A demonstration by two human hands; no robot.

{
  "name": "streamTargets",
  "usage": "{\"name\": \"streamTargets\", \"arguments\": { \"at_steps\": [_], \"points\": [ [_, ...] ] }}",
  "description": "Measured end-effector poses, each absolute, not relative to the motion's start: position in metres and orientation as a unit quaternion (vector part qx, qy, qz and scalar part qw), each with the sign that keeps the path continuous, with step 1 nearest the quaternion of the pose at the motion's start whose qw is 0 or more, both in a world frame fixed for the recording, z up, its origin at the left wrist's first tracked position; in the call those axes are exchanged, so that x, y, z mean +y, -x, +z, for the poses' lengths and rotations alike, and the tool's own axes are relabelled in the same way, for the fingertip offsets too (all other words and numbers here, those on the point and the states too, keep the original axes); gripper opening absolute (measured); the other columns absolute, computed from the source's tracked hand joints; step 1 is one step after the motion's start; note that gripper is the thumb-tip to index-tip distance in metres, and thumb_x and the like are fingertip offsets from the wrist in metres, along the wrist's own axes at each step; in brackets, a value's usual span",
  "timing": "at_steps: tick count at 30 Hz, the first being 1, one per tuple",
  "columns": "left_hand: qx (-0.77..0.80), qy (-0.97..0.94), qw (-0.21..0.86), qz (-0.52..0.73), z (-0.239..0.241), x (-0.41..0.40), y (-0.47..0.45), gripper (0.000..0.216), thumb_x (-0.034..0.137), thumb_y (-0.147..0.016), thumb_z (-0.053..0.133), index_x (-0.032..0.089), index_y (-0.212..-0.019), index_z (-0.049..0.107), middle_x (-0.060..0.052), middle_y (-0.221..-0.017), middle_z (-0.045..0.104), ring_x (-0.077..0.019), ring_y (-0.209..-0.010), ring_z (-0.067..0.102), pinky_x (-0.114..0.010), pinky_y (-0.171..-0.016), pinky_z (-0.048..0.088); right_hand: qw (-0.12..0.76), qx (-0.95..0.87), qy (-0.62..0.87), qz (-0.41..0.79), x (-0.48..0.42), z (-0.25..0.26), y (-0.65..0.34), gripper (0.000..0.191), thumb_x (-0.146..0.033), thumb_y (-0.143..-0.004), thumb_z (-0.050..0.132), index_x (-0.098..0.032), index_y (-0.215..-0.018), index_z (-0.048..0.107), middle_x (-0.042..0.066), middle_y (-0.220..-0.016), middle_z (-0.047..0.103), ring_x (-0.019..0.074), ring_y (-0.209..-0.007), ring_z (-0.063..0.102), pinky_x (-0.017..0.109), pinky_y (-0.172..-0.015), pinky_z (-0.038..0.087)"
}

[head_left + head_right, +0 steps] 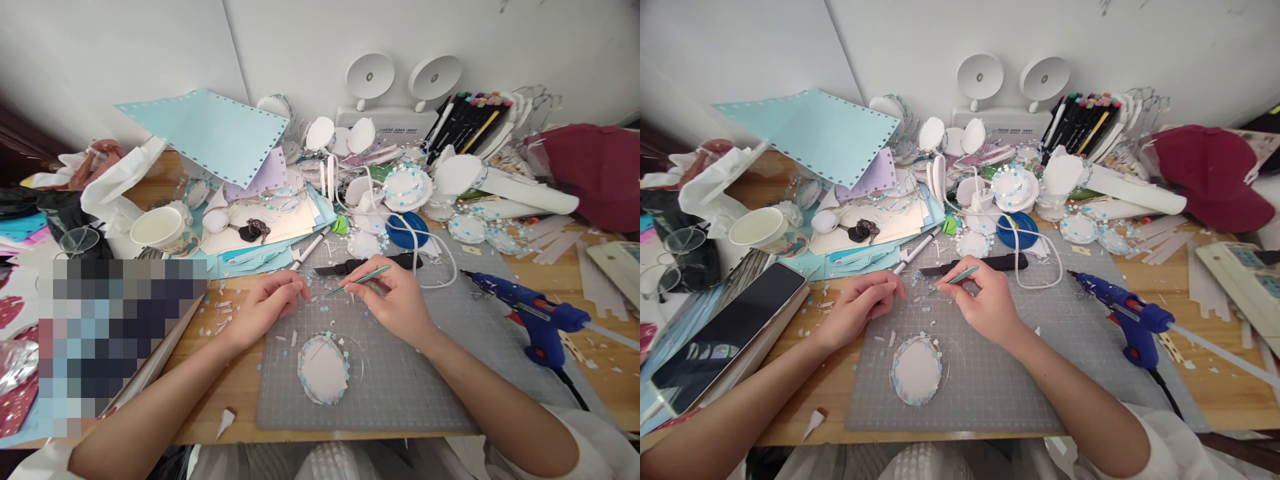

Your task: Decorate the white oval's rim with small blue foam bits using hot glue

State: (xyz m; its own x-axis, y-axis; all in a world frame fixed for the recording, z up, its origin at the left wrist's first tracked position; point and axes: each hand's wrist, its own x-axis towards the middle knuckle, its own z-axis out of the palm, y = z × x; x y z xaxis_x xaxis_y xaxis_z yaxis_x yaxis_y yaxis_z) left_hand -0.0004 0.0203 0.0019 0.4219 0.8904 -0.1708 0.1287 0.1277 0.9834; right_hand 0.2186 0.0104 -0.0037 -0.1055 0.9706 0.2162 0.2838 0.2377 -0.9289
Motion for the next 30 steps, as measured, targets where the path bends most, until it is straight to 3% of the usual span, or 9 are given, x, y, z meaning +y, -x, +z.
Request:
{"name": "streamTargets", "arguments": {
  "at_steps": [9, 16, 20, 24, 30],
  "points": [
    [0.450, -0.597, 0.609, 0.265, 0.0066, 0.0188, -0.0056, 0.026, 0.039, -0.081, 0.057, 0.013, -0.086, 0.061, 0.002, -0.067, 0.049, -0.0083, -0.055, 0.036, -0.021, -0.049, 0.024, 0.521, -0.598, 0.459, 0.399, 0.0091, 0.0030, -0.2186, 0.008, -0.019, -0.078, 0.067, -0.021, -0.077, 0.060, 0.003, -0.080, 0.067, 0.0157, -0.078, 0.068, 0.026, -0.063, 0.053],
    [0.437, -0.544, 0.644, 0.314, 0.0017, 0.0212, -0.0037, 0.028, 0.034, -0.087, 0.049, 0.017, -0.066, 0.042, 0.007, -0.053, 0.033, -0.0069, -0.048, 0.025, -0.022, -0.048, 0.019, 0.436, -0.704, 0.450, 0.336, 0.0079, -0.0023, -0.2197, 0.006, -0.019, -0.080, 0.064, -0.022, -0.078, 0.059, 0.003, -0.077, 0.068, 0.0169, -0.073, 0.066, 0.030, -0.064, 0.052],
    [0.439, -0.549, 0.640, 0.311, 0.0012, 0.0213, -0.0036, 0.034, 0.032, -0.088, 0.049, 0.018, -0.061, 0.033, 0.007, -0.051, 0.032, -0.0072, -0.048, 0.024, -0.024, -0.049, 0.020, 0.403, -0.757, 0.418, 0.302, 0.0070, -0.0023, -0.2218, 0.007, -0.017, -0.081, 0.062, -0.022, -0.078, 0.058, 0.002, -0.076, 0.067, 0.0161, -0.072, 0.064, 0.031, -0.065, 0.051],
    [0.444, -0.592, 0.605, 0.295, 0.0024, 0.0213, -0.0029, 0.044, 0.036, -0.091, 0.042, 0.017, -0.053, 0.034, 0.005, -0.051, 0.032, -0.0085, -0.050, 0.027, -0.026, -0.052, 0.022, 0.381, -0.775, 0.417, 0.285, 0.0074, -0.0032, -0.2223, 0.007, -0.018, -0.082, 0.061, -0.022, -0.078, 0.057, 0.002, -0.075, 0.066, 0.0152, -0.070, 0.063, 0.029, -0.062, 0.049],
    [0.423, -0.558, 0.646, 0.306, 0.0010, 0.0208, -0.0014, 0.044, 0.040, -0.095, 0.032, 0.019, -0.057, 0.025, 0.005, -0.050, 0.026, -0.0094, -0.048, 0.021, -0.027, -0.050, 0.018, 0.388, -0.771, 0.416, 0.288, 0.0071, -0.0028, -0.2216, 0.007, -0.017, -0.082, 0.061, -0.022, -0.078, 0.057, 0.002, -0.075, 0.066, 0.0152, -0.070, 0.063, 0.029, -0.062, 0.050]
  ]
}}
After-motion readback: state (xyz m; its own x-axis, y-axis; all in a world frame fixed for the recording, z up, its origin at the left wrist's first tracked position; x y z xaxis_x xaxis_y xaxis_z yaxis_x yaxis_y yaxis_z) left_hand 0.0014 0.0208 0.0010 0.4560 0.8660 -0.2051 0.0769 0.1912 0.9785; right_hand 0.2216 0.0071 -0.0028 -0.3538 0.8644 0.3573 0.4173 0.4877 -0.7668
